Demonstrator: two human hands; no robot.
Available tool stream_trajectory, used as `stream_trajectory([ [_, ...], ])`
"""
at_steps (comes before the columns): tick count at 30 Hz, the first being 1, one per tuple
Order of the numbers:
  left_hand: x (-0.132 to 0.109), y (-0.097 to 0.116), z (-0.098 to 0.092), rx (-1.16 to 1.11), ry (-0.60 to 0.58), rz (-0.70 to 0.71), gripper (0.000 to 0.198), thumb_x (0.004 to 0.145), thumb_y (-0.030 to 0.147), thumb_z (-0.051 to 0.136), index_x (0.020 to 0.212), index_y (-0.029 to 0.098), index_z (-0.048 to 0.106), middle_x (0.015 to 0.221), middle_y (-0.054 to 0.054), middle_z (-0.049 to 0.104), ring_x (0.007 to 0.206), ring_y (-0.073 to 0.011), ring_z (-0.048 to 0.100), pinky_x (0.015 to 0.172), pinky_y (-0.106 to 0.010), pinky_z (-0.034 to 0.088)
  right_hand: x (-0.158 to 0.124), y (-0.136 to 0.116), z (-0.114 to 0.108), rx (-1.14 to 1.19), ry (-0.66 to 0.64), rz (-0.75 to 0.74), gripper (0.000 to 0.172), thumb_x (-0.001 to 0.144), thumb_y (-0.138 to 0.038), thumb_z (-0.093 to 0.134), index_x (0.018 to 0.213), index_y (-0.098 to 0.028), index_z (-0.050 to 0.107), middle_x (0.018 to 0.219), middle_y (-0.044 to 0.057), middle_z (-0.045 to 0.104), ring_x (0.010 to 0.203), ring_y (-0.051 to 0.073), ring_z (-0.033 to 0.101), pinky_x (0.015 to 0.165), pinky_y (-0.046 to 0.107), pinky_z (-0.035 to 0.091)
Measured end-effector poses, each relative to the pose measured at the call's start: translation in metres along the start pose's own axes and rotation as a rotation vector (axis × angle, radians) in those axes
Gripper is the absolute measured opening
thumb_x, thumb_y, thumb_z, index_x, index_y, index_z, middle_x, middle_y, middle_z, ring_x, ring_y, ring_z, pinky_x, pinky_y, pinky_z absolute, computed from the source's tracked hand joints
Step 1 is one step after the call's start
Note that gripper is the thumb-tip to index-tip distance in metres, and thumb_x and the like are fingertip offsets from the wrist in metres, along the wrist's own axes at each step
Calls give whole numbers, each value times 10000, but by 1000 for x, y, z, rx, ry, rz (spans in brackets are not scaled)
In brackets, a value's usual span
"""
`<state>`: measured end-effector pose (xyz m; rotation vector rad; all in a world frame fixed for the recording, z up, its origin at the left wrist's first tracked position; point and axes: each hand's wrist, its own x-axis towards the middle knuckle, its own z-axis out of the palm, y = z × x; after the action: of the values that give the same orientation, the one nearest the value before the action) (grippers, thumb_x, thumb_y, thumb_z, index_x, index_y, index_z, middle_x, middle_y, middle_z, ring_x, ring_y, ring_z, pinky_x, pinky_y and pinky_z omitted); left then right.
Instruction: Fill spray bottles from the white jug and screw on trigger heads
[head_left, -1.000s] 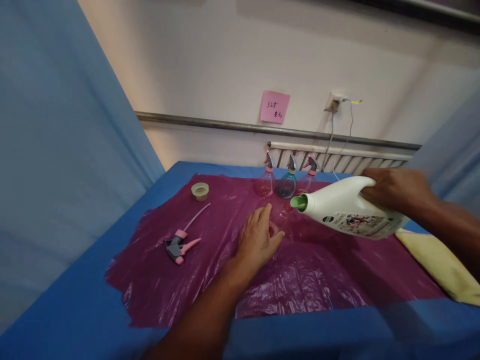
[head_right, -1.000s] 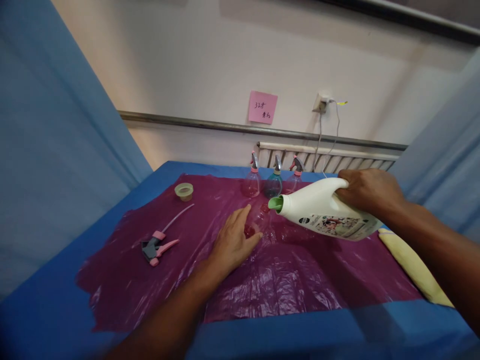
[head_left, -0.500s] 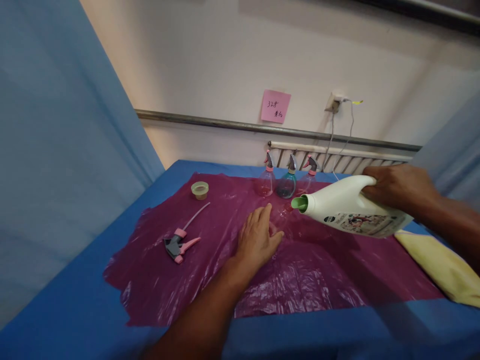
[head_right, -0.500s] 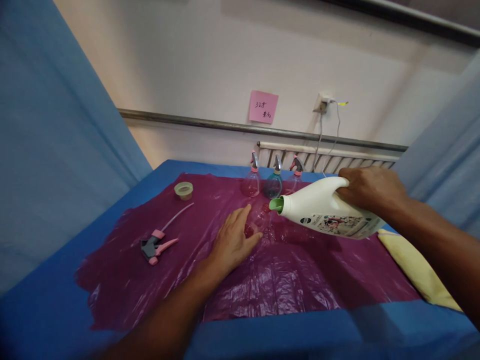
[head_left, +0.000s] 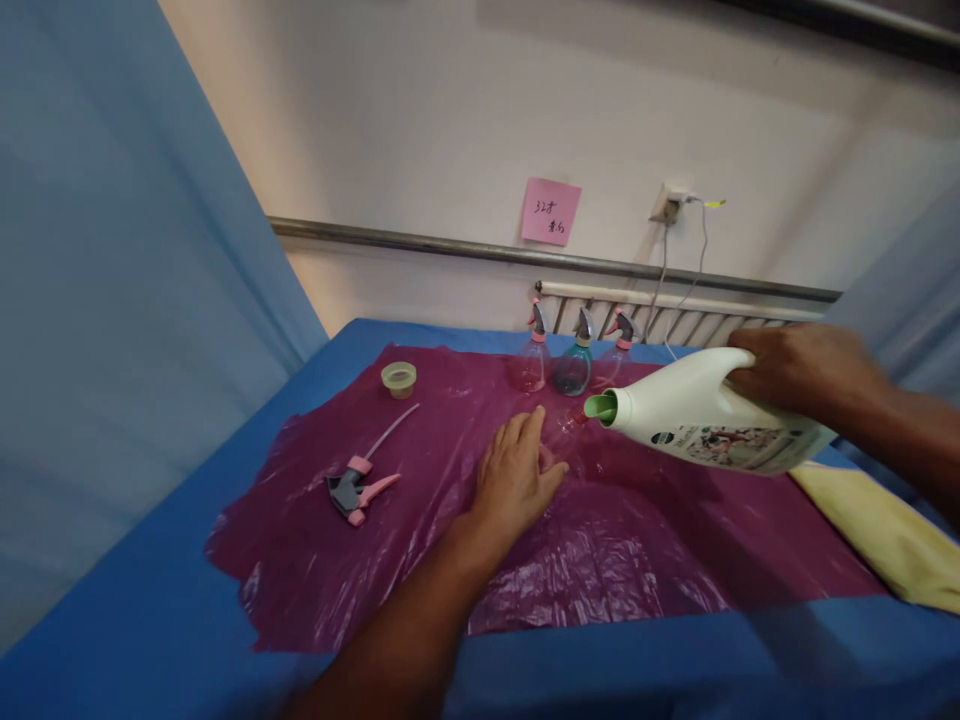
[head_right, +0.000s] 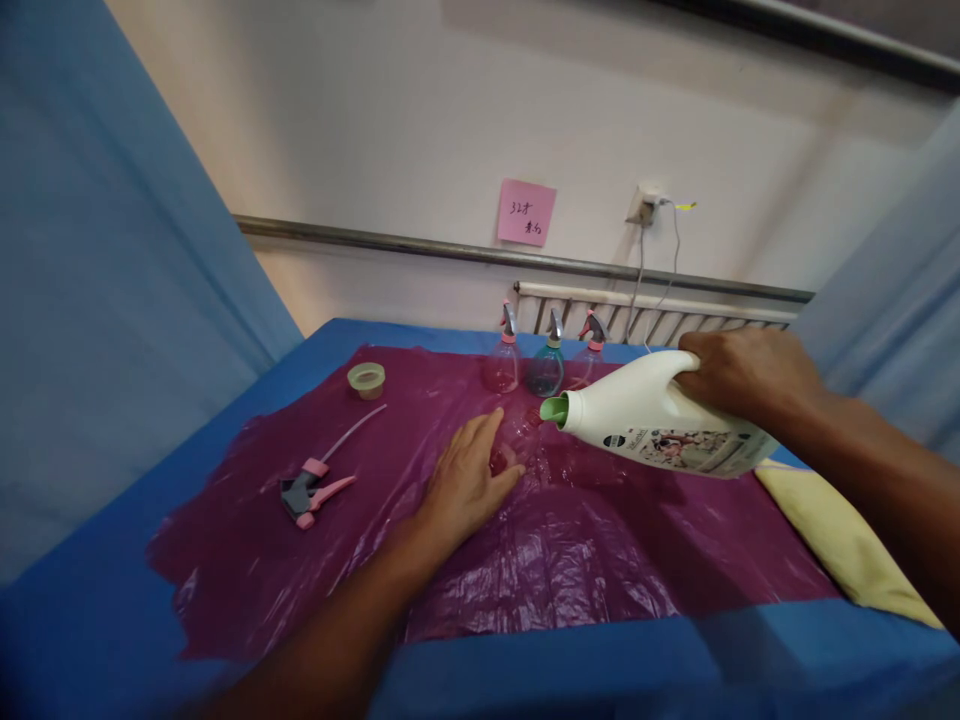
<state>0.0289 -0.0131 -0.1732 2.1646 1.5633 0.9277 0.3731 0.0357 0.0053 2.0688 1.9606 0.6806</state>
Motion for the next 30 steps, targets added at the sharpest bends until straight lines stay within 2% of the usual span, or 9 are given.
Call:
stream_trajectory([
  [9, 0, 2, -2, 20, -19, -9, 815, 960, 287, 821, 1688, 188, 467, 1651, -178, 595, 1537, -383, 571, 1298, -551, 476, 0, 1, -2, 7, 8, 4, 348, 958, -510, 500, 1080, -314, 760, 1037, 120, 835, 898, 343, 747, 663, 378, 367],
  [20, -1, 1, 0, 12, -14, 8, 823, 957, 279, 829, 1689, 240, 456, 1638, -158, 601, 1538, -368, 572, 1292, -548, 479, -1, 2, -7, -21, 5, 5, 358, 965, -512, 488, 1099, -307, 749, 1059, 118, 826, 927, 337, 743, 651, 368, 358],
  [24, -1, 1, 0, 20, -14, 9, 826, 958, 277, 835, 1689, 206, 458, 1650, -174, 592, 1536, -371, 568, 1298, -543, 474, -1, 2, -8, 2, -2, 8, 344, 957, -501, 508, 1098, -307, 754, 1049, 125, 824, 895, 333, 730, 645, 372, 356],
  [30, -1, 0, 0, 20, -9, 14, 825, 957, 297, 837, 1688, 244, 458, 1644, -156, 595, 1534, -373, 572, 1288, -550, 478, 0, 4, -6, -15, 36, 0, 310, 963, -506, 510, 1029, -308, 739, 999, 109, 819, 844, 320, 717, 631, 367, 346],
])
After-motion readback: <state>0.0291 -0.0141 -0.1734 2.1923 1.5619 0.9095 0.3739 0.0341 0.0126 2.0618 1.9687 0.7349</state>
